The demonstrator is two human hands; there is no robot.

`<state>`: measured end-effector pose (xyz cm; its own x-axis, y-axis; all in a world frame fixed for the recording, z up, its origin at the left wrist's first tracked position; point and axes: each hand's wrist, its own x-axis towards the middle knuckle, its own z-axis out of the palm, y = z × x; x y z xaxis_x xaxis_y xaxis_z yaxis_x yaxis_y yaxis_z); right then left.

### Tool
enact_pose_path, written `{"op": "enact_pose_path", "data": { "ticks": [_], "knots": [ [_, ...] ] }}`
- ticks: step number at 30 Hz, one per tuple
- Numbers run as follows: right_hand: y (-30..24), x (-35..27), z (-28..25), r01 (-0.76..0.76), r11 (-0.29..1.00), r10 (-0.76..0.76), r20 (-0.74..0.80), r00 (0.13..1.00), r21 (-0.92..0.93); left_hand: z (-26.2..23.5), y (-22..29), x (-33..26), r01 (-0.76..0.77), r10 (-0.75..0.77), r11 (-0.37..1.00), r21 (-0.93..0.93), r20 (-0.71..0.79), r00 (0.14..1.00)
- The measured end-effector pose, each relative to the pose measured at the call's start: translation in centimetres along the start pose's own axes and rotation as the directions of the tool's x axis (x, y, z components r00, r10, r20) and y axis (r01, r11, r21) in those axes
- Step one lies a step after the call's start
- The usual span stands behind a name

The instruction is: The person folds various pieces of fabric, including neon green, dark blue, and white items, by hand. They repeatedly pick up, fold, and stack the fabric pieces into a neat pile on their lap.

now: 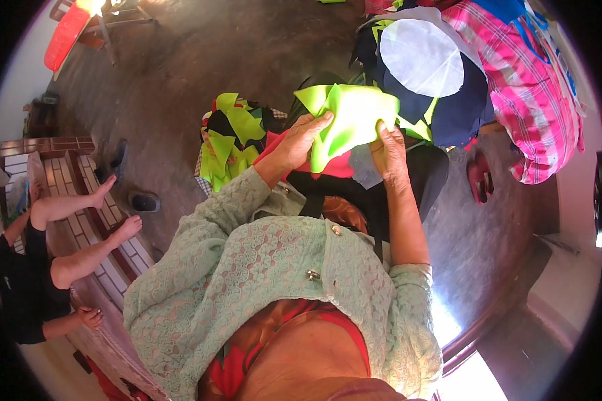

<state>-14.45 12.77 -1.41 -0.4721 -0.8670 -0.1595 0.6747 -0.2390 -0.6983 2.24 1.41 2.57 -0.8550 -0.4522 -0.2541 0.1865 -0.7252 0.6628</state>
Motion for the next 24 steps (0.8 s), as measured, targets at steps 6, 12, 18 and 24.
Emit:
{"op": "enact_pose_path", "data": {
  "ticks": [6,12,18,24],
  "knots": [
    [-0.1,0.3,-0.9,0.139,0.980,-0.152,-0.083,0.985,-0.145,-0.4,-0.8,0.6,-0.091,0.093,0.995,0.029,-0.066,0.993],
    [0.0,-1.0,1.3,0.353,0.371,-0.574,0.087,0.814,-0.859,-0.5,-1.2,1.1,-0.106,0.110,0.993,0.043,-0.098,0.989],
    [-0.5,-0.1,1.6,0.322,0.177,-0.720,0.100,0.687,-0.930,-2.1,-1.9,1.2,-0.087,0.100,0.961,0.264,-0.037,0.994],
    [-1.4,-0.9,3.6,0.462,0.057,-0.480,0.381,0.790,-0.885,-2.3,-2.4,1.2,-0.129,0.126,0.906,0.403,0.033,0.991]
  ]
}}
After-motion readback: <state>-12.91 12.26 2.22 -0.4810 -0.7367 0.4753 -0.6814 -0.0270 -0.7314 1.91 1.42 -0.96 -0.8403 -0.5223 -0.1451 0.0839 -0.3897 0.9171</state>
